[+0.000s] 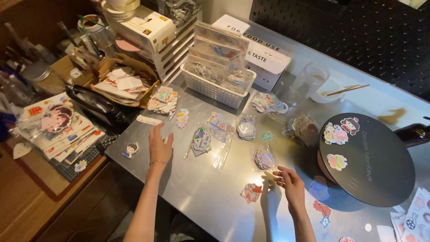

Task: The person gathers loose stickers from a metal countertop and places them into small clear plastic bags. They then tie the bags with thin string and set the finished bundles aside. The person also discards a sticker backing sheet into a trash bin and continues sorting and bagging additional stickers.

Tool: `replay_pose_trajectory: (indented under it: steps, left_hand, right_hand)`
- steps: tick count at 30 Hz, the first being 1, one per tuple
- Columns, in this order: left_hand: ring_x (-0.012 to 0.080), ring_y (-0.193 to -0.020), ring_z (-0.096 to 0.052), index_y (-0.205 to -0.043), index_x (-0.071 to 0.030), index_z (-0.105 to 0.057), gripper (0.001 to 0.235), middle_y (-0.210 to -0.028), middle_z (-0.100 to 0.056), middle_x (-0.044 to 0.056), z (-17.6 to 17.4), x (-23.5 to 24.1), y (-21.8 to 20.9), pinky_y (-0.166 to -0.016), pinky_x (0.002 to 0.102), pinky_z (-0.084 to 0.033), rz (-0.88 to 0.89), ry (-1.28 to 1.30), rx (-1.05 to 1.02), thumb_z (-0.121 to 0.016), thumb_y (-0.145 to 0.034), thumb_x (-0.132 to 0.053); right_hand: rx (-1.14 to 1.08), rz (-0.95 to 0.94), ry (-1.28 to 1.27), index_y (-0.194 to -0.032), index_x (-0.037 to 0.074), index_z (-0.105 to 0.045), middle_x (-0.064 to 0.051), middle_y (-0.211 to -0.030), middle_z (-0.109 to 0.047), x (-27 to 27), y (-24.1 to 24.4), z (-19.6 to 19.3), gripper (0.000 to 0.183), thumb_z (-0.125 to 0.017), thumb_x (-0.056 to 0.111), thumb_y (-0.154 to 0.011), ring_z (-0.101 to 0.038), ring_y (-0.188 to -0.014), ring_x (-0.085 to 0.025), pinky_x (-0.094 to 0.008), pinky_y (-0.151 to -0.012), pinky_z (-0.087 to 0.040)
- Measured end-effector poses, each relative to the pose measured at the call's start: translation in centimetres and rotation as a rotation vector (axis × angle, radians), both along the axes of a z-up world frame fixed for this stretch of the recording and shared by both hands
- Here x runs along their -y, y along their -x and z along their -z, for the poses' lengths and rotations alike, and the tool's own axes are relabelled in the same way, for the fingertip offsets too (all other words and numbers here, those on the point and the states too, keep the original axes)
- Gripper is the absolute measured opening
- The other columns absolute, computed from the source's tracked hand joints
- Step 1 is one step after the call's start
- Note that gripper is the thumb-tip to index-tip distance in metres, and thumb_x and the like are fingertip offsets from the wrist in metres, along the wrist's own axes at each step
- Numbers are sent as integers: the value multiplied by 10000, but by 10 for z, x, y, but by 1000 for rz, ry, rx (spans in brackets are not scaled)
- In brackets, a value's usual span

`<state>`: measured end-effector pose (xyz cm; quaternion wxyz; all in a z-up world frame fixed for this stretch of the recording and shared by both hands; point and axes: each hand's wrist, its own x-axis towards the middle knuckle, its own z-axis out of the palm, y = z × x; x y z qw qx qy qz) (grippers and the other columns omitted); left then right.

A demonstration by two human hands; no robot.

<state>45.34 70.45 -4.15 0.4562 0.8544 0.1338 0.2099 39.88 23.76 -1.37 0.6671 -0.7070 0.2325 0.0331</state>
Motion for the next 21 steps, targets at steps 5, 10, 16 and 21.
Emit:
replay_pose_trajectory:
  steps: [5, 10, 16, 21]
  left_hand:
    - [401, -1396, -376, -1456, -43, -423, 519, -1494, -397, 215, -6, -59, -95, -1099, 556, -363, 137, -198, -32, -561, -1013, -274]
    - [390, -1556, -12, -1607, -213, -214, 1093, -1691, -35, 191, 1, -101, -168, -1202, 610, -112, 360, -589, -322, -832, -749, -492]
    - [306, -1514, -305, -1552, -310, -358, 988, -1633, -343, 86, 19, -122, -165, -1236, 568, -203, 496, -670, -410, -886, -717, -335]
    - [215, -1461, -403, -1443, -363, -475, 645, -1543, -464, -29, 44, -128, -149, -1215, 485, -313, 473, -786, -199, -724, -849, -397]
  right_hand:
    - [-24, 68, 37, -1191, -10, -704, -204, -1047, -772, -58, -18, -17, 297, -520, 153, -1024, -695, -838, -272, -359, -785, -542]
    - [9, 276, -22, -1200, -29, -696, -211, -1016, -752, -110, -50, -2, 289, -549, 146, -1023, -681, -810, -259, -335, -752, -543]
    - [200, 375, 178, -1187, -33, -702, -225, -990, -731, -109, -121, 18, 278, -522, 156, -1093, -695, -819, -234, -327, -757, -588]
    - [205, 471, 557, -1032, -83, -705, -223, -817, -720, -85, -235, 58, 431, -493, 283, -1118, -715, -692, -248, -388, -631, -577]
